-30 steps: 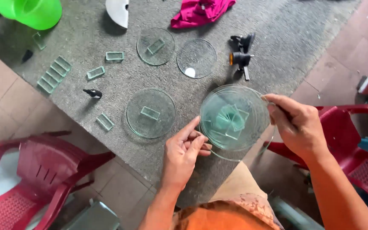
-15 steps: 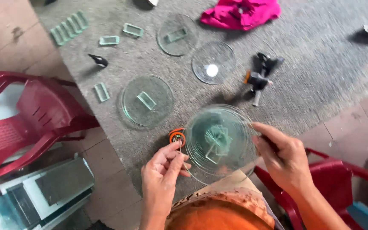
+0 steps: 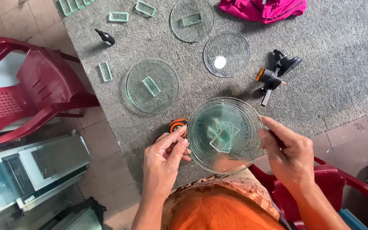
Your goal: A person cleans, measures, and assembles small glass components onto circular glass plates at a workshop table.
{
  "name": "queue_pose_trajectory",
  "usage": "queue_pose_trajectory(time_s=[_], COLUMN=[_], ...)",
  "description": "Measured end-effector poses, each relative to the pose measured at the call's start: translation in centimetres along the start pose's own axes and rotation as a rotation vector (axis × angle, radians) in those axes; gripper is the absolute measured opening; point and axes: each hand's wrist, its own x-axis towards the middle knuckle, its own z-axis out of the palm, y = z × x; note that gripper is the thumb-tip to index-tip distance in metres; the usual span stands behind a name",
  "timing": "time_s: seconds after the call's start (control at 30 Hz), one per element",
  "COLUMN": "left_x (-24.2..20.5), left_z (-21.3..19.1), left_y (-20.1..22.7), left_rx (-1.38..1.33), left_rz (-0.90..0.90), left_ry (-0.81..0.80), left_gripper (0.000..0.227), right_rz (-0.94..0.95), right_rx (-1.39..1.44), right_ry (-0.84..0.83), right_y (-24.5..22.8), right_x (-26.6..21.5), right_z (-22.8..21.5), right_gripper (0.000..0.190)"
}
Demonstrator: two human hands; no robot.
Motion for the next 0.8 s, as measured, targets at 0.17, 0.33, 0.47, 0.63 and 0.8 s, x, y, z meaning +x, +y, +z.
queue_pose_trajectory(time_s=[0.17, 0.33, 0.47, 0.63, 0.8], left_x=[-0.1, -0.3, -0.4, -0.6, -2.2], left_z=[0.0, 0.3, 0.3, 0.5, -0.2], left_y=[-0.1, -0.3, 0.1, 0.8, 1.6], left_rx=[0.001, -0.002, 0.023, 0.016, -0.137], left_rz=[0.010, 0.046, 0.022, -0.014, -0.039], left_ry=[0.001, 0.015, 0.016, 0.021, 0.008], left_gripper=[0.040, 0.040, 0.041, 0.042, 0.039], right_rz=[-0.035, -0.032, -0.010, -0.028, -0.079], right_rx=[0.009, 0.049, 0.046, 0.080, 0.023], right_ry=[-0.007, -0.013, -0.033, -0.048, -0.043], right_y=[0.4, 0.3, 0.1, -0.8, -2.4], right_x=[0.1, 0.3, 0.3, 0.3, -1.7], right_z=[0.3, 0.2, 0.0, -0.5, -1.7], right_gripper=[0.038, 0.036, 0.036, 0.037, 0.040])
